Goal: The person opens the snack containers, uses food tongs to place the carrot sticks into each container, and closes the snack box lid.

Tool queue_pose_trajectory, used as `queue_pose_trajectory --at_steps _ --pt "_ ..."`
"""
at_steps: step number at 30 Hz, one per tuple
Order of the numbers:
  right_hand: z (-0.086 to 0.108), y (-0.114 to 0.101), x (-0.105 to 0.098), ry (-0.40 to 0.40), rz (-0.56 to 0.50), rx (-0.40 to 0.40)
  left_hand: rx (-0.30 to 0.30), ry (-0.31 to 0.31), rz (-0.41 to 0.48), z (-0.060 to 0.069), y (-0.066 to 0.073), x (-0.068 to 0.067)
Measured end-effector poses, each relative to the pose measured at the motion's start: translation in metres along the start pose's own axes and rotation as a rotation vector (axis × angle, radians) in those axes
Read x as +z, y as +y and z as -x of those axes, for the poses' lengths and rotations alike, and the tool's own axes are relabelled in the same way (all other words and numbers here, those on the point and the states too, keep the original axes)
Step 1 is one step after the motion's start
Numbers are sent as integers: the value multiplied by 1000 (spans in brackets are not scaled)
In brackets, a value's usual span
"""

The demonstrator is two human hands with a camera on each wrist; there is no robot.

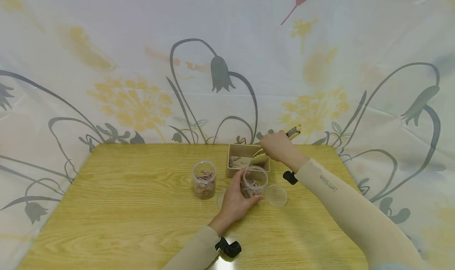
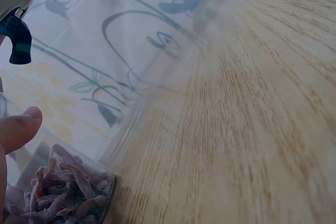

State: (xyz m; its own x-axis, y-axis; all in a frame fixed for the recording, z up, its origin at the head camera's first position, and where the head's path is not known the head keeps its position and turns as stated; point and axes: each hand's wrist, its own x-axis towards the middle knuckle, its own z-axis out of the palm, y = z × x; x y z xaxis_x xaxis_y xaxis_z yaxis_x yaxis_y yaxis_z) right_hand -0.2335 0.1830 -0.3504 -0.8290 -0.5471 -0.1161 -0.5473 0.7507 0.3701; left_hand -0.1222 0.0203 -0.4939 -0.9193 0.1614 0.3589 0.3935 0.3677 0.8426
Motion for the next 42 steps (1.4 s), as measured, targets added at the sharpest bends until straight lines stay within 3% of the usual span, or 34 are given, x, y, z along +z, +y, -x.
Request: queue_pose_trajectory --at_steps 9,17,21,31,37,42 --pt "5 1 -7 75 72 -18 -28 -15 -9 -1 0 -1" --pt "-4 -17 -25 -136 91 31 -36 -12 -20 -1 -1 -1" --pt "-8 -18 -27 -170 109 24 -36 -16 -12 -2 0 -1" --pt "-10 3 -7 -145 -60 25 -16 -8 -16 -2 0 -1" --pt "-4 8 -1 -109 -121 -1 -17 -7 -25 0 -2 0" --pt "1 14 6 -114 -234 4 -13 -4 -15 0 -2 0"
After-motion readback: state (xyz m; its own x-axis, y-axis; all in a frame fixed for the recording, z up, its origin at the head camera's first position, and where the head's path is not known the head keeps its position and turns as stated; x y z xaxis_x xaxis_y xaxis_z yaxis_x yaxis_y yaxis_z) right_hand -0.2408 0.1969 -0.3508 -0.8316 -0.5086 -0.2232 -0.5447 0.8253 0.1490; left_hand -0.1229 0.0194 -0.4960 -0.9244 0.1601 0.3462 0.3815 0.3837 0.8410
